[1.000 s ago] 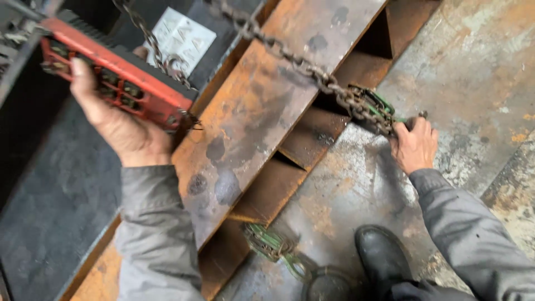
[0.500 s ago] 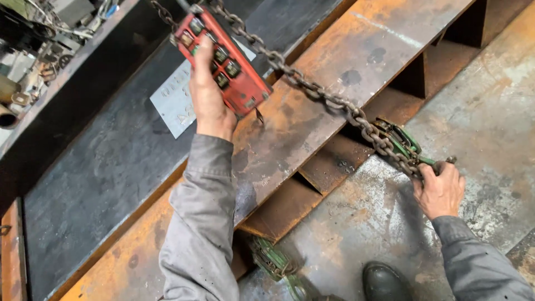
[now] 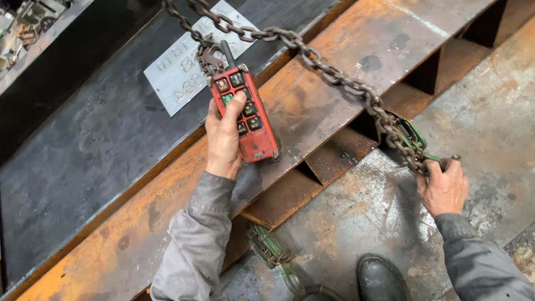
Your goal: The person uses an overhead crane and manual force to reposition and rotate large metal structural components on a fabrication floor.
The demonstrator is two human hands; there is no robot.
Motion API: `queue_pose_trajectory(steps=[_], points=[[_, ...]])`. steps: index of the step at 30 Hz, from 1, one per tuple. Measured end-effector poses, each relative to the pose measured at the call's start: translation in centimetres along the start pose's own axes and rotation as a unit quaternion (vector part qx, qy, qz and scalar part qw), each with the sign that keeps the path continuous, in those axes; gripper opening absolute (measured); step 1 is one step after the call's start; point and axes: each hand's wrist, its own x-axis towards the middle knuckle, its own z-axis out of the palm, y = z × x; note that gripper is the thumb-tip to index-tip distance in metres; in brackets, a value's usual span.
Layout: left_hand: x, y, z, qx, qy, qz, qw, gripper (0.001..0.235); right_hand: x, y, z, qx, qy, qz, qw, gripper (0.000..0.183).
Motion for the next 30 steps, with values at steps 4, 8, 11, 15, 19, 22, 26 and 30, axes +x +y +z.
queue_pose_trajectory(steps=[4,8,11,15,19,22,26,30], points=[[-0.8,-1.4,-2.3,-0.049,0.008,-0.024,0.998,0.053,-0.1,0.0,-0.2,-0.002,0.013,-0.005,1.000,0.036],[-1.4,-2.3,-4.0,-0.069,-0.024,-0.022,0.997,0.056,-0.6,0.6,0.3,0.001,0.019,-0.007,1.000,0.034],[-1.3,-2.3,-4.7,-0.035,-0.048,-0.011,0.998,0.067,-0.9,1.3,1.8,0.003,0.025,-0.003,1.000,0.032],[-1.0,-1.4,-4.9,-0.021,-0.015,0.012,1.000,0.071,-1.3,2.6,3.7,-0.013,0.007,0.016,1.000,0.032],[0.7,-0.3,-5.6,-0.062,-0.005,0.049,0.997,0.061,-1.6,2.8,4.0,-0.022,0.012,0.022,0.999,0.036],[3.0,1.0,-6.6,-0.095,-0.004,0.060,0.994,0.051,-1.2,2.0,3.0,-0.017,0.009,0.030,0.999,0.036],[2.9,2.9,-5.5,-0.123,0.007,0.068,0.990,0.049,-0.8,1.8,2.6,-0.019,-0.005,0.043,0.999,0.037],[2.2,3.0,-5.2,-0.136,0.004,0.088,0.987,0.051,-1.0,1.7,2.5,-0.019,-0.019,0.032,0.999,0.039]])
